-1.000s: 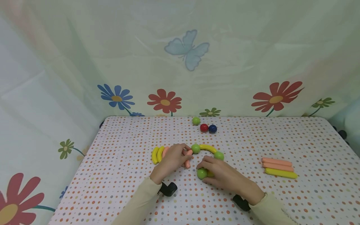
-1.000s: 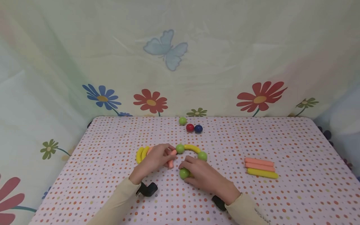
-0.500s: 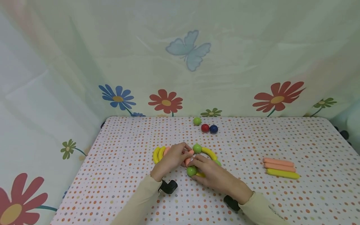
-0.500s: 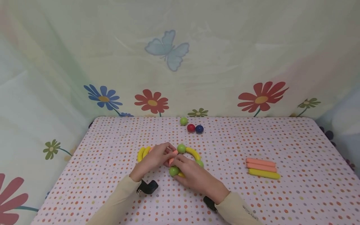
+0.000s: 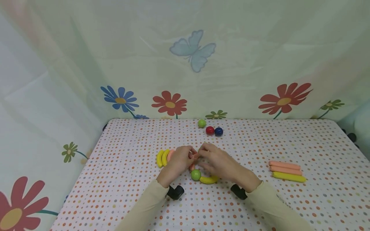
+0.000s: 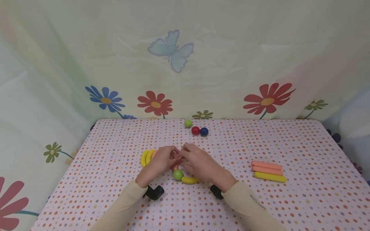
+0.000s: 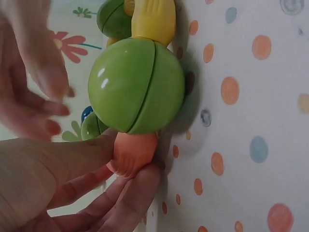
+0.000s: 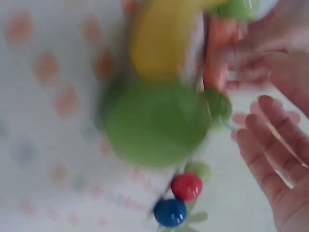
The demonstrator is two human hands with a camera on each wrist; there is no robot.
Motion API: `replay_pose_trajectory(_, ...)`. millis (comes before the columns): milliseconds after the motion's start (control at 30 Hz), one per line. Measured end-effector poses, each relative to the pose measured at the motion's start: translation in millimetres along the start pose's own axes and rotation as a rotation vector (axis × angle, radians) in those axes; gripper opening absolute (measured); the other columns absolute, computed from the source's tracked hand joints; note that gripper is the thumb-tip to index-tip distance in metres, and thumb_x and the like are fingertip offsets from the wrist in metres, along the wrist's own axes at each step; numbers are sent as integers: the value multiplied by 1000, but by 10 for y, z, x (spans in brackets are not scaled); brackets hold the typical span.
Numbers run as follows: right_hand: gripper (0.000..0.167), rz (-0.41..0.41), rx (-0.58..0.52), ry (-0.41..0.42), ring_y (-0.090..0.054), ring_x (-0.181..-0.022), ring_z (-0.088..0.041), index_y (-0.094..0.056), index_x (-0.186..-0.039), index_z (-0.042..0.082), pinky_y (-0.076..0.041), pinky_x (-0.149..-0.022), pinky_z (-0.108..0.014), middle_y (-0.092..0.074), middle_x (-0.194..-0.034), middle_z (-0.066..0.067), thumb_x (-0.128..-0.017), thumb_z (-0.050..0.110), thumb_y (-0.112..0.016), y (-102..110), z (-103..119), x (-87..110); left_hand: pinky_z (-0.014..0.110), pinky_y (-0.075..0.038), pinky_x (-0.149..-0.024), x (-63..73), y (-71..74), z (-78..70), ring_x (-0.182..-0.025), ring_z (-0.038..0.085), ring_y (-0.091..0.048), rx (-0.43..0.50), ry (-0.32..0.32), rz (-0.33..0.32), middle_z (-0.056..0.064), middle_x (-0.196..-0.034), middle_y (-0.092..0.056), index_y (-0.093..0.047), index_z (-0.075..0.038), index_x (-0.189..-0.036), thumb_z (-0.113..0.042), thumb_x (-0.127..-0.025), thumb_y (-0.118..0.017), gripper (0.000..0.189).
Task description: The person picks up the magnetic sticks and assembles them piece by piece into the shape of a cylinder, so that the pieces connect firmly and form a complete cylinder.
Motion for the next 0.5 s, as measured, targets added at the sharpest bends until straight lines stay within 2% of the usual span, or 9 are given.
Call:
replay_pose_trajectory(67,27,21,37,-29,-58,-97,-19,-74,-117,4,-55,-81,-34,-62,-112,-6,-91,3,-80,40,-91,-111,21,-43,-58,-1,15,31,-63,9,-56,11,15,-11,2,-79,-67,-70,0,-113,-10,-97,-76,19)
replay_pose_trajectory(200,30,154,48,-59,-63,-106,-23,-75,-120,-1,-56,-93,-41,-66,-115,-9,-91,0,-79,-23,-260,-300,21,-46,-62,-12,36,66,-70,9,-57,2,18,-44,0,-85,-67,-72,-2,-108,-12,-92,-82,22)
replay_pose_trajectory(267,27,207,30,-62,-65,-105,-23,-76,-117,0,-56,-94,-40,-69,-112,-8,-90,0,-79,-61,-323,-352,20,-45,-61,-17,26,62,-68,8,-56,13,10,-42,-1,-84,-66,-73,-2,-108,-12,-91,-83,22)
replay_pose_trajectory(367,23,223,-3,-50,-67,-99,-20,-78,-111,0,-57,-91,-38,-71,-105,-6,-88,-2,-81,-73,-380,-383,18,-43,-58,-12,0,48,-61,6,-55,50,4,-21,-1,-80,-64,-73,-2,-109,-11,-93,-81,20)
replay_pose_trajectory(500,23,183,-30,-23,-67,-97,-19,-79,-106,0,-58,-87,-35,-72,-104,-6,-84,-4,-84,-61,-405,-364,17,-41,-55,10,-2,32,-53,6,-54,99,9,-1,0,-76,-64,-72,-1,-109,-8,-95,-78,17)
Point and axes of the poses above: each hand's wrist, its own x-axis away from the middle knuckle, its own y-axis out of the back of the hand, z = x × y, the point moved 8 cm from there along -x, towards the middle knuckle
